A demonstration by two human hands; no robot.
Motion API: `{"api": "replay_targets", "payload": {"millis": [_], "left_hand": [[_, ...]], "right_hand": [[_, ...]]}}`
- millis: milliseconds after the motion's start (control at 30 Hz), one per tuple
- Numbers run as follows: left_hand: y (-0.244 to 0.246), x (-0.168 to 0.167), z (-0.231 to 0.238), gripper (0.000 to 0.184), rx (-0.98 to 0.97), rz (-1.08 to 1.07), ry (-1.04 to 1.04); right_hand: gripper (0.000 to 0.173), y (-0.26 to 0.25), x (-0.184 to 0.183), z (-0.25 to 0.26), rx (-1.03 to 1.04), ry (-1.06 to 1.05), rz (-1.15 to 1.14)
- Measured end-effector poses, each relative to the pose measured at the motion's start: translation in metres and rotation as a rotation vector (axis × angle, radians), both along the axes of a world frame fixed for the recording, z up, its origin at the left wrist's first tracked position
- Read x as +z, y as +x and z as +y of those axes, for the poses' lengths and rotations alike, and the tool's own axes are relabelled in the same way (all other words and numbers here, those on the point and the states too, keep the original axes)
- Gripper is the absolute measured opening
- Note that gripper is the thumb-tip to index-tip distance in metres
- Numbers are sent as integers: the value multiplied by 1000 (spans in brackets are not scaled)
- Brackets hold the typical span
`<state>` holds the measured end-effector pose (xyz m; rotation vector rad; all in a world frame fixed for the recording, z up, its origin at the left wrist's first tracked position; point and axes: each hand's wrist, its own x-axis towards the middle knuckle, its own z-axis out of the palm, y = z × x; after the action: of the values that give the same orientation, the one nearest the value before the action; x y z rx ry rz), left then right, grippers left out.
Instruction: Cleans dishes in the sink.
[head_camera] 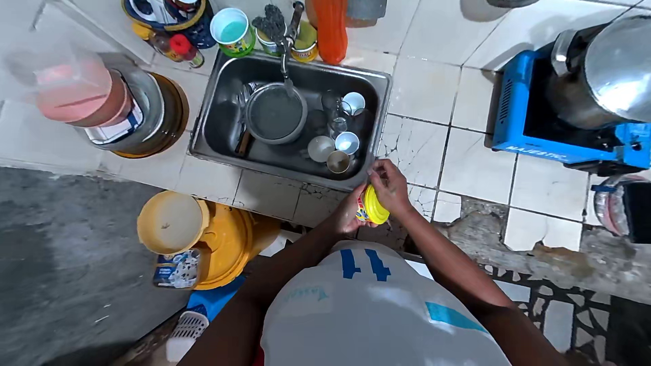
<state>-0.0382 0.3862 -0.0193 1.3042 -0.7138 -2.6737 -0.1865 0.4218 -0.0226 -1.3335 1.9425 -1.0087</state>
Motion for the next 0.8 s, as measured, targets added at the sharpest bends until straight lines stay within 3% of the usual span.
{"api": "replay_targets", "payload": {"millis": [133,300,467,700,800], "left_hand": [[-1,3,-13,61,-42,-130,-33],[-10,10,-7,62,23,-163,8],[-10,11,-5,60,-24,-167,1],[-2,16,-7,59,-173,-187,45],[-2,13,-4,60,-169,-175,90]], "right_hand": [[38,-1,-10,2,64,1,-27],[34,10,-18,10,-107,-170,27],[31,10,-27,16,-134,-255,33],[26,-3,-14,20,177,-302,-68],[25,2,-17,22,154,-355,-89]]}}
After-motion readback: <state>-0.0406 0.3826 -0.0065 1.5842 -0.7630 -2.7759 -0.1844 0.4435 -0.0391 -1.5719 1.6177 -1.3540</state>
